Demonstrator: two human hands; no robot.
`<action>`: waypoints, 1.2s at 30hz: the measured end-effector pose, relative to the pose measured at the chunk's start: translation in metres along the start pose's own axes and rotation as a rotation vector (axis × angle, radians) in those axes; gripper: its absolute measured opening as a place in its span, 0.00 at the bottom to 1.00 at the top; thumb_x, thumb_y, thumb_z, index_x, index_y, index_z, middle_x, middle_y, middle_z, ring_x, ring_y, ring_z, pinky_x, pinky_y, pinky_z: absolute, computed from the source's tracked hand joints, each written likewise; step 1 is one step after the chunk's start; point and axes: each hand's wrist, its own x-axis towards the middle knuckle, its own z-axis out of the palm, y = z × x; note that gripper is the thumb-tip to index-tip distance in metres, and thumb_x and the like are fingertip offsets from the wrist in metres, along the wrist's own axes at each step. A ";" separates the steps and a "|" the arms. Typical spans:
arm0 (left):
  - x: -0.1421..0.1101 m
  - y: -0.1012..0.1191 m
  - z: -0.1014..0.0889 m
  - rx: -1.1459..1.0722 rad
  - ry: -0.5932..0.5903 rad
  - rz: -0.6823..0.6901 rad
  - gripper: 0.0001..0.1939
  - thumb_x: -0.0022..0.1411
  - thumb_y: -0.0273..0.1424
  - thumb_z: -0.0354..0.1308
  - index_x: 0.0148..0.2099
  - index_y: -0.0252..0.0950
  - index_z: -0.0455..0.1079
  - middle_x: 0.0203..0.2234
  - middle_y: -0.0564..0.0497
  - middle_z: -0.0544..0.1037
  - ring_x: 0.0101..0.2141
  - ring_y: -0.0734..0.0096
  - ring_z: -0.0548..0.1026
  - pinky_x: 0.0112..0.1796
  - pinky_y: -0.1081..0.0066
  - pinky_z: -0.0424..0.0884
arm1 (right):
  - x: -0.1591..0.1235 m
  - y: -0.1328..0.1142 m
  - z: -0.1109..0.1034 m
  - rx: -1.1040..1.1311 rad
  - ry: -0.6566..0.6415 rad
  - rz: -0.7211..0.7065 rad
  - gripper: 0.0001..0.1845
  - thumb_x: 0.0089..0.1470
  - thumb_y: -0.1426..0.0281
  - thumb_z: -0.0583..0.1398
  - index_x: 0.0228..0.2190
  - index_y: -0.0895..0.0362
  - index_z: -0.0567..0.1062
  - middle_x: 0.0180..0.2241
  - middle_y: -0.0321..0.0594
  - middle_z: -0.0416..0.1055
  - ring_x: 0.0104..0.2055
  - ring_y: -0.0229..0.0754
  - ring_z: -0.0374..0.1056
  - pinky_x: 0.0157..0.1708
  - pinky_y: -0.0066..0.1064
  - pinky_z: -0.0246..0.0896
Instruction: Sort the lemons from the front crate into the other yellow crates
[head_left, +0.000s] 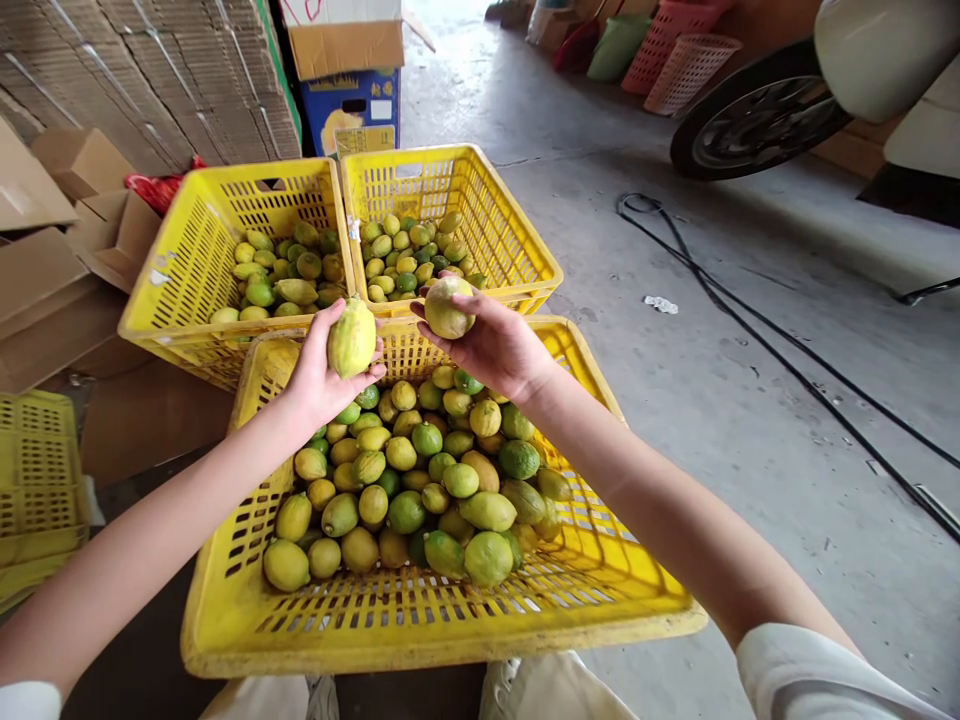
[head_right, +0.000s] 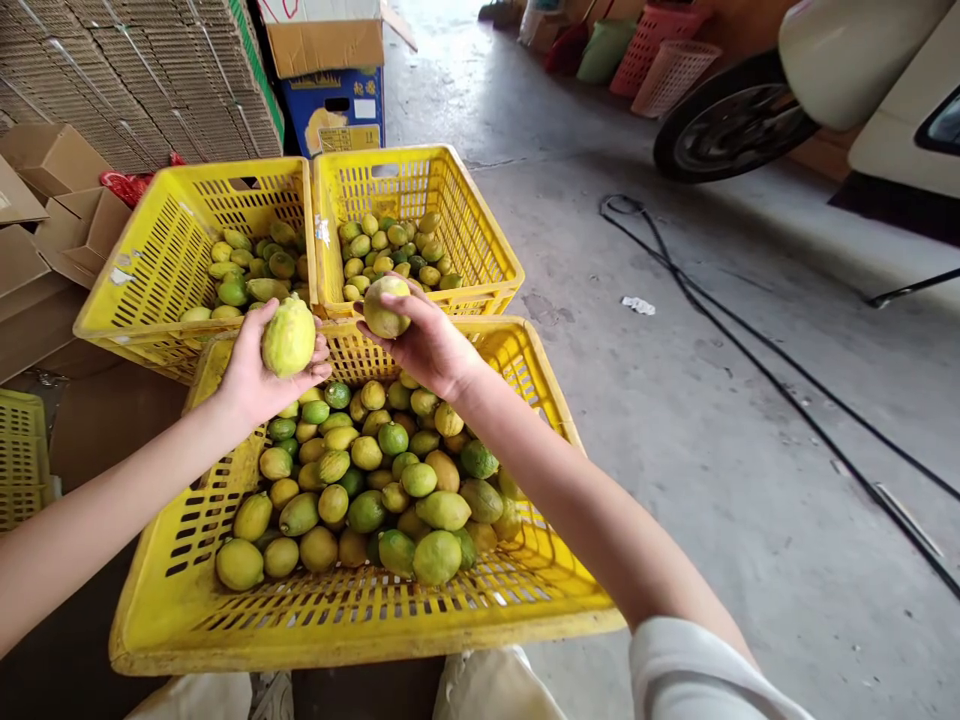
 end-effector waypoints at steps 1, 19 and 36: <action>-0.001 0.001 0.001 -0.017 -0.009 0.009 0.15 0.69 0.43 0.57 0.39 0.37 0.71 0.26 0.50 0.75 0.27 0.70 0.75 0.28 0.73 0.74 | -0.001 0.001 0.001 -0.019 -0.007 -0.011 0.16 0.50 0.77 0.65 0.41 0.51 0.74 0.38 0.32 0.79 0.41 0.39 0.78 0.38 0.28 0.76; -0.002 0.001 0.010 0.035 0.181 -0.046 0.04 0.65 0.20 0.59 0.41 0.32 0.73 0.31 0.45 0.81 0.29 0.69 0.80 0.31 0.73 0.79 | 0.007 0.005 -0.008 0.046 -0.025 0.116 0.07 0.62 0.64 0.64 0.37 0.53 0.73 0.33 0.38 0.79 0.35 0.43 0.78 0.32 0.32 0.77; 0.001 0.003 0.010 -0.042 0.097 0.009 0.14 0.74 0.34 0.49 0.36 0.35 0.70 0.24 0.49 0.75 0.20 0.73 0.71 0.16 0.78 0.60 | 0.006 0.001 -0.006 0.043 0.247 0.224 0.06 0.66 0.67 0.55 0.38 0.55 0.71 0.28 0.37 0.74 0.27 0.40 0.73 0.23 0.29 0.72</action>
